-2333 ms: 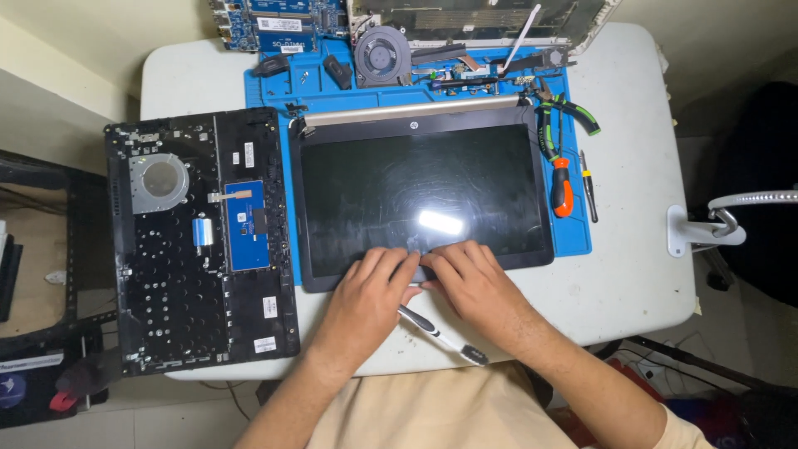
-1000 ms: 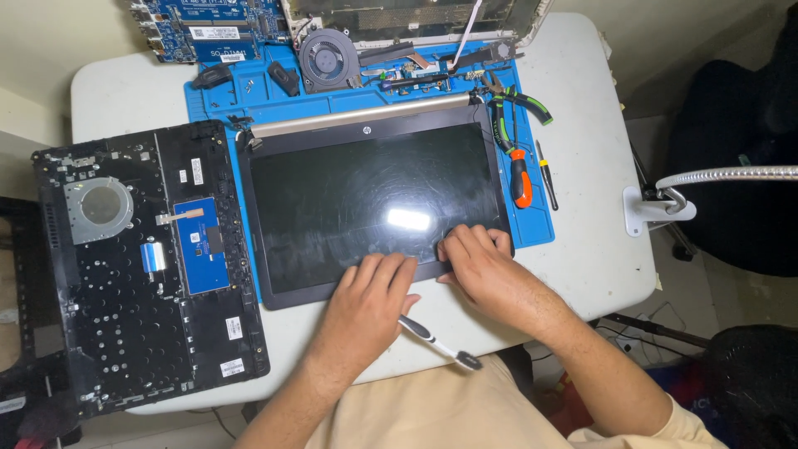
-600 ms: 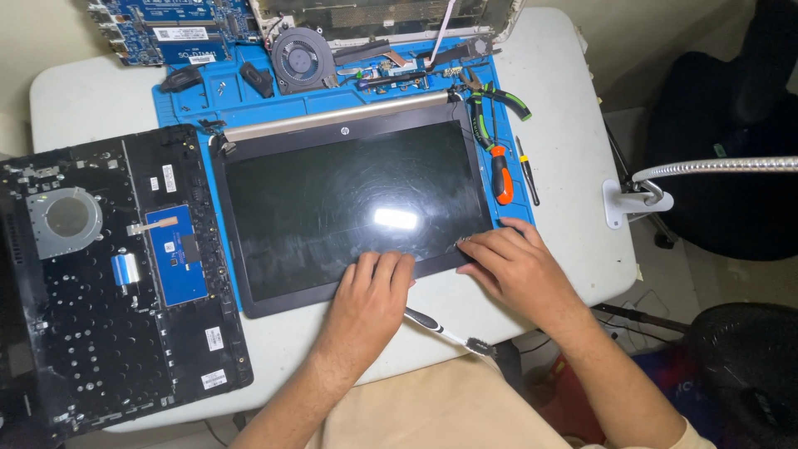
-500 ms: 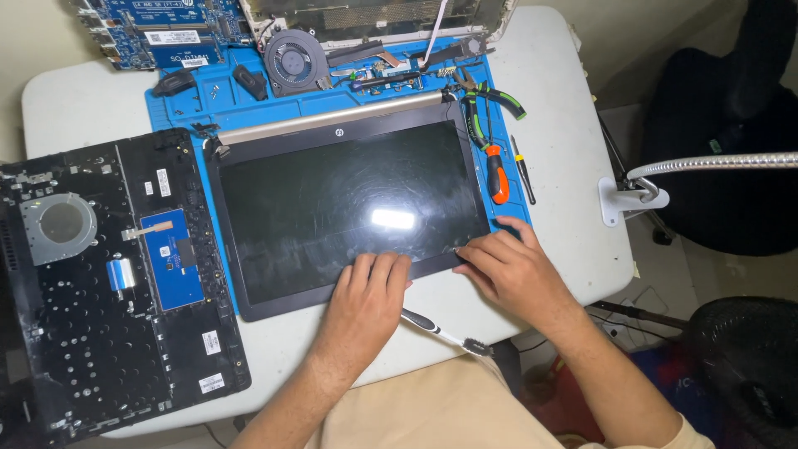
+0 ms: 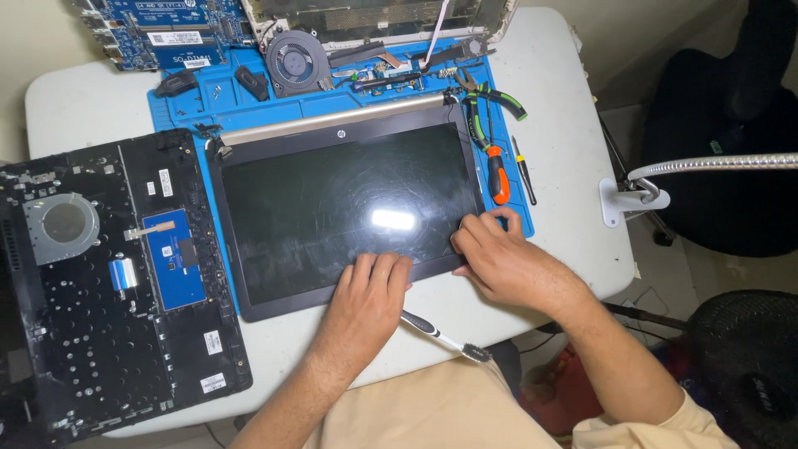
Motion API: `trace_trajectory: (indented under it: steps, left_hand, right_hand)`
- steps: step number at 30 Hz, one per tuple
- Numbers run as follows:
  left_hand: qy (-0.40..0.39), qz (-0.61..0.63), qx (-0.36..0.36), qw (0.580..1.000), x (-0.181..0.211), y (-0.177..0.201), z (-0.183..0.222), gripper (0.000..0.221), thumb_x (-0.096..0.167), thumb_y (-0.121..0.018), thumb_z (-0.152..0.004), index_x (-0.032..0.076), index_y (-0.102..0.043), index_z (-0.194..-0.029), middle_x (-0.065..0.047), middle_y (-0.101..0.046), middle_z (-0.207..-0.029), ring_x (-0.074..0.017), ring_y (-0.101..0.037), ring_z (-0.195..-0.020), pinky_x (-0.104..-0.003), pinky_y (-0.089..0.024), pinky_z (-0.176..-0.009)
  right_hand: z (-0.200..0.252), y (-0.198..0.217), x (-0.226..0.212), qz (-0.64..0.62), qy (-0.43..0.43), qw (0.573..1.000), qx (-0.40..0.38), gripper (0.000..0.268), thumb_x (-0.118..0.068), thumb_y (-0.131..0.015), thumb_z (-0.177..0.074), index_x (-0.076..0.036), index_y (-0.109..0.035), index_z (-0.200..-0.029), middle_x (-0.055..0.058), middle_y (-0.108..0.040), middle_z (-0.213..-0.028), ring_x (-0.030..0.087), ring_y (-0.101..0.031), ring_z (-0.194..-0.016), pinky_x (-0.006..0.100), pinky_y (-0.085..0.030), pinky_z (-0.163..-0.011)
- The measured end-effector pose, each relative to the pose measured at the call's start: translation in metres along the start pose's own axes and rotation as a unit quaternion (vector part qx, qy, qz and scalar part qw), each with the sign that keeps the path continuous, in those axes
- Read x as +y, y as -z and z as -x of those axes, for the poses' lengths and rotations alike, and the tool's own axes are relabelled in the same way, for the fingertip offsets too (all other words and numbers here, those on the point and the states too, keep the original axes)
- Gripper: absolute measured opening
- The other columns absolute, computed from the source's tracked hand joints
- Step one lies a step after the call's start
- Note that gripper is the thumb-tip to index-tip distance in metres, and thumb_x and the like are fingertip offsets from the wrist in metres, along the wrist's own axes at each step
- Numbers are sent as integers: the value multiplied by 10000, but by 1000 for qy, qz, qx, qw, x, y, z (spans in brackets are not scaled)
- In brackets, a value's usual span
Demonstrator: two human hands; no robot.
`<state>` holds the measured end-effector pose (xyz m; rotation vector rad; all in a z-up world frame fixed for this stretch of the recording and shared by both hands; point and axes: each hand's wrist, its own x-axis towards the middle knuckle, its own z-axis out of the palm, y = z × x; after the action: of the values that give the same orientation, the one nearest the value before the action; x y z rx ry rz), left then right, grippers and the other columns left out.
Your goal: Cleaning a laptop screen with a toothbrush and reassembling the keyboard top cover onto the chassis.
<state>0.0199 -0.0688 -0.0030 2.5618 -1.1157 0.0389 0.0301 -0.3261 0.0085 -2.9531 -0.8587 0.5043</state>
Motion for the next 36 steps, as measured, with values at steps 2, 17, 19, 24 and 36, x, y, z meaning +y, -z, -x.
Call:
trace_trajectory:
  steps: [2, 17, 19, 24, 36]
  left_hand:
    - [-1, -2, 0, 1000, -1, -1, 0, 226, 48, -519, -1004, -5, -591, -1211, -148, -573, -989, -276, -589, -929, -344, -451, -641]
    - [-13, -21, -10, 1000, -3, -3, -2, 230, 68, -521, -1017, -13, -573, -1225, -151, -552, -995, -273, -585, -925, -338, -443, -639]
    - [-18, -24, -12, 999, -3, -2, -2, 234, 59, -530, -1010, -17, -573, -1227, -157, -554, -999, -277, -586, -928, -339, -440, -641]
    - [-15, -26, -9, 1000, -2, 1, -2, 238, 63, -542, -1003, -17, -585, -1223, -157, -569, -995, -268, -593, -923, -332, -443, -643]
    - [9, -136, 101, 985, 3, -8, 0, 153, 221, -600, -1059, 107, -634, -1157, -15, -597, -1021, -182, -518, -830, -298, -465, -691]
  right_hand:
    - [-1, 4, 1, -10, 2, 1000, -12, 260, -326, -649, -961, -86, -597, -1048, 50, -534, -960, 248, -578, -1007, 543, -340, -1081]
    - [21, 7, 12, -111, -3, 983, 145, 521, -444, -751, -865, -71, -657, -1216, 112, -673, -1147, 270, -641, -1140, 486, -374, -1144]
    - [25, 3, 13, -106, -12, 978, 177, 496, -429, -791, -839, -84, -702, -1184, 101, -705, -1131, 260, -659, -1131, 472, -397, -1138]
    - [27, -12, 8, -76, -23, 961, 266, 261, -376, -790, -878, -176, -768, -1044, -20, -747, -1030, 168, -670, -1067, 444, -405, -1151]
    - [21, -7, 12, -17, 5, 989, 145, 250, -321, -654, -981, -96, -610, -1080, 39, -609, -1001, 239, -578, -941, 530, -343, -1087]
